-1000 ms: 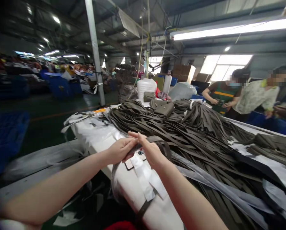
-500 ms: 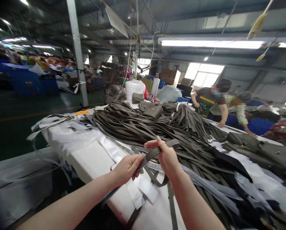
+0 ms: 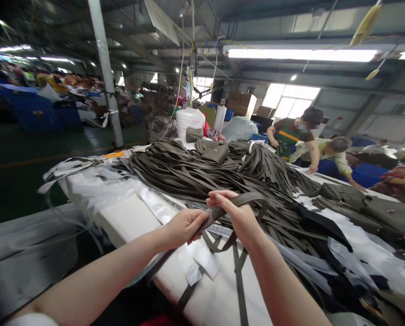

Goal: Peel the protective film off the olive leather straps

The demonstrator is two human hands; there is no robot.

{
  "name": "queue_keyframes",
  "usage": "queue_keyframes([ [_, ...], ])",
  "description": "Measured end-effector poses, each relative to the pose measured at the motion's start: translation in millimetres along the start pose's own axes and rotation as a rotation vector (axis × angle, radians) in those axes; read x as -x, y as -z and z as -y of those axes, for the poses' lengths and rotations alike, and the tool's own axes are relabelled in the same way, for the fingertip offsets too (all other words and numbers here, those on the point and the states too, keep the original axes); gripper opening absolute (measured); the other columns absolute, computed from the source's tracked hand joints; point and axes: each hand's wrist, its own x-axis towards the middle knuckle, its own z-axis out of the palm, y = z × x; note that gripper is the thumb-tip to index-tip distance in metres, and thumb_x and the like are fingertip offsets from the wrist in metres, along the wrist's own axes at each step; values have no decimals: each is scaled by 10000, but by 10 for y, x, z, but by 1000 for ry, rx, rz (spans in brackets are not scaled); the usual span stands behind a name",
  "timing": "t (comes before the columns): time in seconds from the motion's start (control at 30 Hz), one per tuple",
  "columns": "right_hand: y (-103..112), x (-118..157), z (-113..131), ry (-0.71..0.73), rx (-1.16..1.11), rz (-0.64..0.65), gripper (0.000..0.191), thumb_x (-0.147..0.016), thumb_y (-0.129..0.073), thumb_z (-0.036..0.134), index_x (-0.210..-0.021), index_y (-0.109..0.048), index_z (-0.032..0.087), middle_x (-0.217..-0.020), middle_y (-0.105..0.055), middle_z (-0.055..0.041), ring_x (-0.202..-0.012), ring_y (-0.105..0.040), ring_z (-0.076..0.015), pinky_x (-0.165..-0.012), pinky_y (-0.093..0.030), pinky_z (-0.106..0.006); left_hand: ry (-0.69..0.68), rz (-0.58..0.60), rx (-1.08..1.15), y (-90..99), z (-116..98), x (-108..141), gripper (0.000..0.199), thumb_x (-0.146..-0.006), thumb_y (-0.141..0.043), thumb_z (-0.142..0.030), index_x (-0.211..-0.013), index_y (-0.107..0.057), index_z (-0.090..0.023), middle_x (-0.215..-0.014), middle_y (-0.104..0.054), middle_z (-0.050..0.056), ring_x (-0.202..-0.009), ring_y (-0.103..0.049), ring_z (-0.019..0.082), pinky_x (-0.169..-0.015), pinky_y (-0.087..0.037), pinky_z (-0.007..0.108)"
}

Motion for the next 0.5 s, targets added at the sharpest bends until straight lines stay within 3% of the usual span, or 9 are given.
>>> queue_keyframes([
  [0.1, -178, 1, 22, -98, -4, 157, 519, -813, -659, 643, -1026, -762, 181, -882, -751, -100, -678, -693, -234, -613, -551, -343, -42, 0, -25, 97, -118, -3, 607, -971, -298, -620, -608, -485, -171, -482, -504, -22, -389, -461, 76, -395, -365, 179],
  [0.2, -390, -27, -19, -108, -4, 223, 619, -826, -599, 699, -1105, -737, 164, -724, -720, -79, -517, -632, -204, -455, -492, -305, -89, -30, 14, 202, -156, -2, 650, -946, -307, -676, -618, -512, -154, -509, -538, -6, -402, -495, 79, -395, -384, 179],
  [0.37, -630, -62, -155, 63, 107, 254, 497, -859, -643, 590, -1157, -705, 196, -633, -667, -20, -522, -609, -178, -515, -504, -292, 20, 25, 252, 409, -141, 140, 571, -961, -363, -631, -830, -605, -131, -566, -574, -1, -471, -556, 101, -471, -456, 202],
  [0.43, -653, -49, -132, 130, 171, 231, 458, -871, -622, 599, -1030, -745, 187, -706, -694, -50, -594, -637, -193, -589, -526, -317, 116, 134, 332, 538, -126, 272, 484, -939, -468, -588, -937, -632, -133, -602, -588, 0, -509, -573, 115, -508, -481, 221],
  [0.5, -606, -40, -24, 213, 204, 122, 447, -917, -567, 581, -865, -751, 176, -788, -715, -90, -687, -664, -217, -681, -540, -355, 169, 243, 292, 718, -61, 465, 402, -844, -656, -516, -980, -654, -137, -632, -586, -10, -527, -563, 114, -524, -482, 224],
])
